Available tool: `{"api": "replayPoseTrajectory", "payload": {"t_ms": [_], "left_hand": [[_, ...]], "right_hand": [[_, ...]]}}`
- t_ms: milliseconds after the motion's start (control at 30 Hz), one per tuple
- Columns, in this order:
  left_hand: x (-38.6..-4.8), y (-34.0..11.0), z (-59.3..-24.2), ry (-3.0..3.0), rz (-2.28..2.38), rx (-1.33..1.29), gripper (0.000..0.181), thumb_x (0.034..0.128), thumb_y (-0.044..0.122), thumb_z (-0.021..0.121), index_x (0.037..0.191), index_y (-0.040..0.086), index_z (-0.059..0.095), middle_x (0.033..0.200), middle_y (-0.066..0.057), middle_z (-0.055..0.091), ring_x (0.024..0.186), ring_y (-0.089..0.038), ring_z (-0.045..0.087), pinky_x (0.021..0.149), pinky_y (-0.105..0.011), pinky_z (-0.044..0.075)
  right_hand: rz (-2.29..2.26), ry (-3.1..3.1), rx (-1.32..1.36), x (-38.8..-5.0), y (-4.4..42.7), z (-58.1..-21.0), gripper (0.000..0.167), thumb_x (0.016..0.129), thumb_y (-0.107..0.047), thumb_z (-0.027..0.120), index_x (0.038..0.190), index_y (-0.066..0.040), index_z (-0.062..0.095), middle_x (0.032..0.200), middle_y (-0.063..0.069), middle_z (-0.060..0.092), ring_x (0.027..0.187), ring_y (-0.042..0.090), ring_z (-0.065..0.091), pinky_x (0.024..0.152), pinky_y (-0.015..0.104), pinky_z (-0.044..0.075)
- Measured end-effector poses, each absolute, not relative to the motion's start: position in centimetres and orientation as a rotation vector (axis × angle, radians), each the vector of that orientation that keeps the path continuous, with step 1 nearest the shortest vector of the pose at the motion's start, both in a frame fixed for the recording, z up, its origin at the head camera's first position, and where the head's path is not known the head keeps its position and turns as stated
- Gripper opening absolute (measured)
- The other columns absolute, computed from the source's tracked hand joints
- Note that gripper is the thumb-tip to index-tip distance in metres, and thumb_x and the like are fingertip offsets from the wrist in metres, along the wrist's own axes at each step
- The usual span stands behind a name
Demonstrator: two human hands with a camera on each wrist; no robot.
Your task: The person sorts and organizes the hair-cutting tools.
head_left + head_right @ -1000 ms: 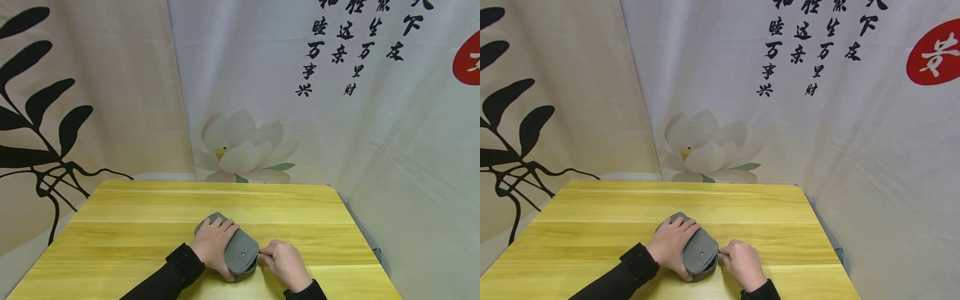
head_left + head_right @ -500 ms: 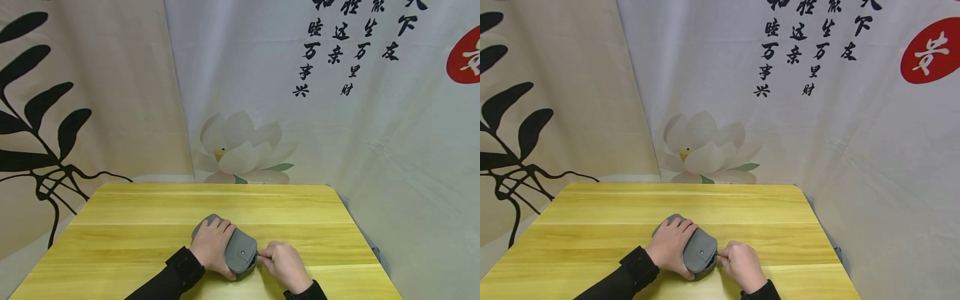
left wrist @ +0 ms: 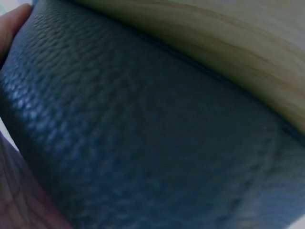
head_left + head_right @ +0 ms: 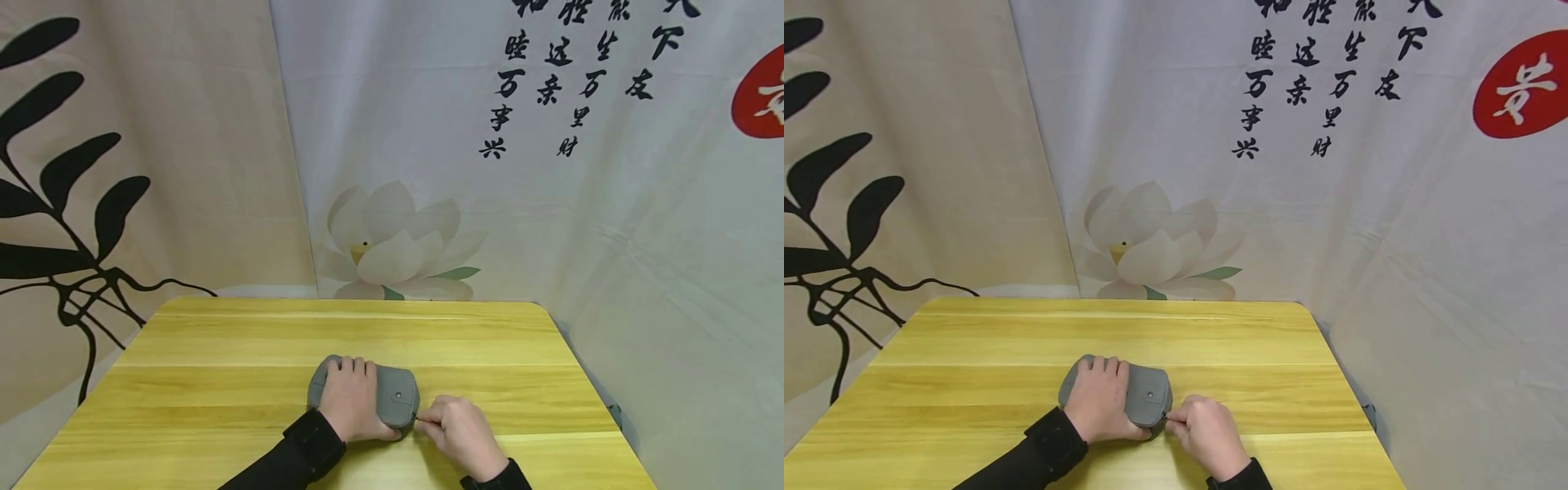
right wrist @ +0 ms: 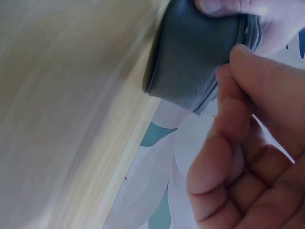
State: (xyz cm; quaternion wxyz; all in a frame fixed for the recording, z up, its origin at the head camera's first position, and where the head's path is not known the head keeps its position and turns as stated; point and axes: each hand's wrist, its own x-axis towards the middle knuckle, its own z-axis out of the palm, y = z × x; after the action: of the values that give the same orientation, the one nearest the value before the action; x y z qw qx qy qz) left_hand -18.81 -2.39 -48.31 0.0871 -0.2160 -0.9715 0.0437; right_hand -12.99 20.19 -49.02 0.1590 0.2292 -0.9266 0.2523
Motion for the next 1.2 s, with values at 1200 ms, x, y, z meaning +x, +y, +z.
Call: {"api": "replayPoseTrajectory", "payload": {"t_ms": [1200], "left_hand": [[-22.1,-11.5,-48.3,-3.08,-0.72,-0.897,0.129,0.0621,0.081,0.088,0.162,0.011,0.045,0.164,-0.018,0.048,0.151,-0.044,0.044,0.121,-0.069,0.036]], "right_hand": [[0.645,-2.734,0.171,-14.3,19.5,-49.5,0.005,0.086,-0.023,0.09,0.089,-0.026,0.087,0.088,-0.013,0.08,0.075,0.003,0.071,0.057,0.017,0.045]]}}
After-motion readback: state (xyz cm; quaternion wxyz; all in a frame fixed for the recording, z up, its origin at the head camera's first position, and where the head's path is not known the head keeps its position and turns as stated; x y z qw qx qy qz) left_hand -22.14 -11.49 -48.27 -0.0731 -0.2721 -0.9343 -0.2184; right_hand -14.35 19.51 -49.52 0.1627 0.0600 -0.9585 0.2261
